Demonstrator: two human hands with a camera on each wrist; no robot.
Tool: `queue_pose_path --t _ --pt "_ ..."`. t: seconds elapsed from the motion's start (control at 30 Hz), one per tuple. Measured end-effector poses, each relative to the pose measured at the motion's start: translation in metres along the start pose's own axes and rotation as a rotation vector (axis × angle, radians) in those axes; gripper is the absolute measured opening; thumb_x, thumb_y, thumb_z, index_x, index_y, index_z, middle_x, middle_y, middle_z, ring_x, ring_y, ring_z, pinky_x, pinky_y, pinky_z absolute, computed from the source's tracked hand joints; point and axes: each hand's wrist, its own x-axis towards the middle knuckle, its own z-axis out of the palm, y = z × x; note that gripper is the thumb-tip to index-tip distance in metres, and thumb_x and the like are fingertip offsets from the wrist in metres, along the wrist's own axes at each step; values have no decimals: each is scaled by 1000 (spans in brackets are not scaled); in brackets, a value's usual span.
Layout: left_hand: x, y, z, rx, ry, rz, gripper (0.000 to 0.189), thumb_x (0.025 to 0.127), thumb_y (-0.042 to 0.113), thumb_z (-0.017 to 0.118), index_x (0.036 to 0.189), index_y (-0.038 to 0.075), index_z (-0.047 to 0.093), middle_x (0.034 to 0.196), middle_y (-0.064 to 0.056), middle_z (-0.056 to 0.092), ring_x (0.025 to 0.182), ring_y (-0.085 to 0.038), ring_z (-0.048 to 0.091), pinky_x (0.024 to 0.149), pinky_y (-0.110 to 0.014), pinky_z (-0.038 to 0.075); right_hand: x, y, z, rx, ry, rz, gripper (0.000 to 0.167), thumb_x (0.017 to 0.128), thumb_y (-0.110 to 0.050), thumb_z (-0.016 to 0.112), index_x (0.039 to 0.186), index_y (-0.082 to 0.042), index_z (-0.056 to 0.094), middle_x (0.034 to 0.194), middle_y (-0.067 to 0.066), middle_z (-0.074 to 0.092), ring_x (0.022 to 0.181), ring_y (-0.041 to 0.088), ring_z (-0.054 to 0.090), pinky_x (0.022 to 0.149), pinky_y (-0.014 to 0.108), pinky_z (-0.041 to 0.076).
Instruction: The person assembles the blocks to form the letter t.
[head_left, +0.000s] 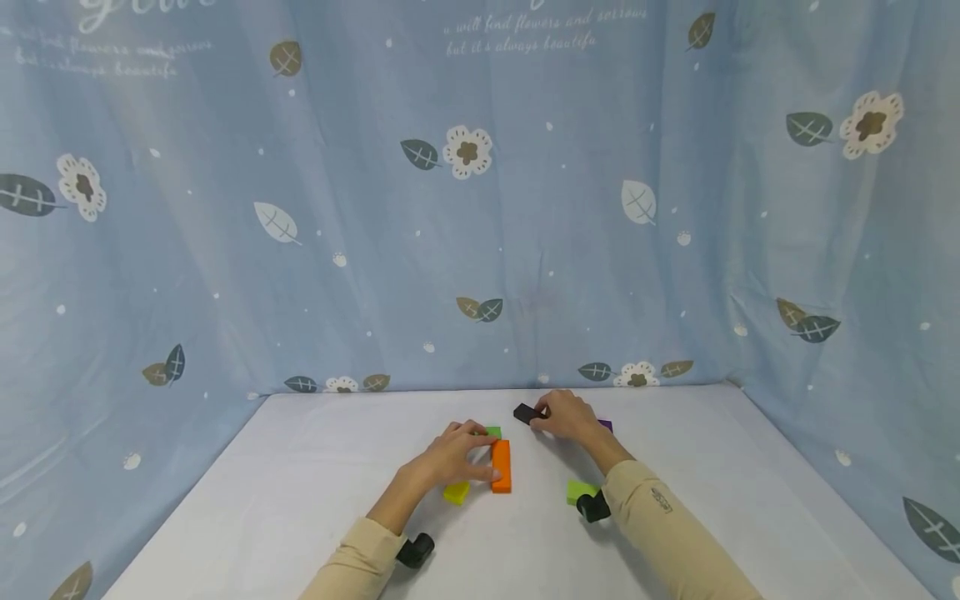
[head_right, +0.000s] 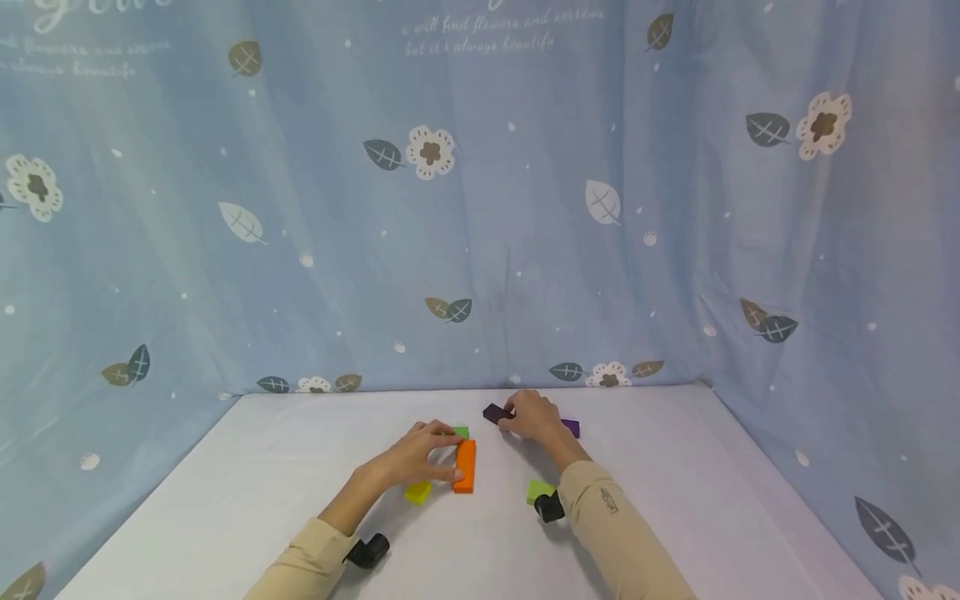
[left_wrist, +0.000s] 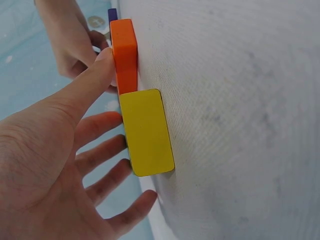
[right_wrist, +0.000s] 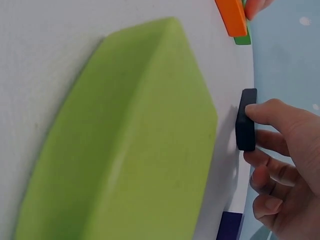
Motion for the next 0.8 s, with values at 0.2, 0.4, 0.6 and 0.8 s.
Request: queue_pose_path --t 0.2,0.4,0.6,0.8 --pt "-1 0 1 -5 0 4 66 83 54 71 138 18 59 140 -5 52 124 -28 46 103 -53 45 -3 0 -2 7 -5 4 27 84 -32 76 104 -14 75 94 0 70 79 16 57 76 38 51" --pt "-1 -1 0 -3 1 10 66 84 54 71 138 18 59 140 -5 52 124 -28 46 104 -52 45 -4 -1 -5 1 -27 14 29 85 -33 75 107 -16 75 98 0 70 82 16 58 78 38 51" --pt "0 -1 -1 13 7 20 66 85 53 70 138 17 58 141 -5 51 124 -28 46 104 -51 45 -5 0 -10 12 -41 -2 26 86 -30 74 106 -13 75 100 2 70 83 17 58 78 38 51" --pt "1 -1 0 8 5 17 65 85 53 70 138 17 59 141 -5 52 125 -29 46 104 -52 45 -6 2 -14 -10 -71 -35 25 88 -26 73 108 -11 75 102 3 70 83 17 58 78 39 52"
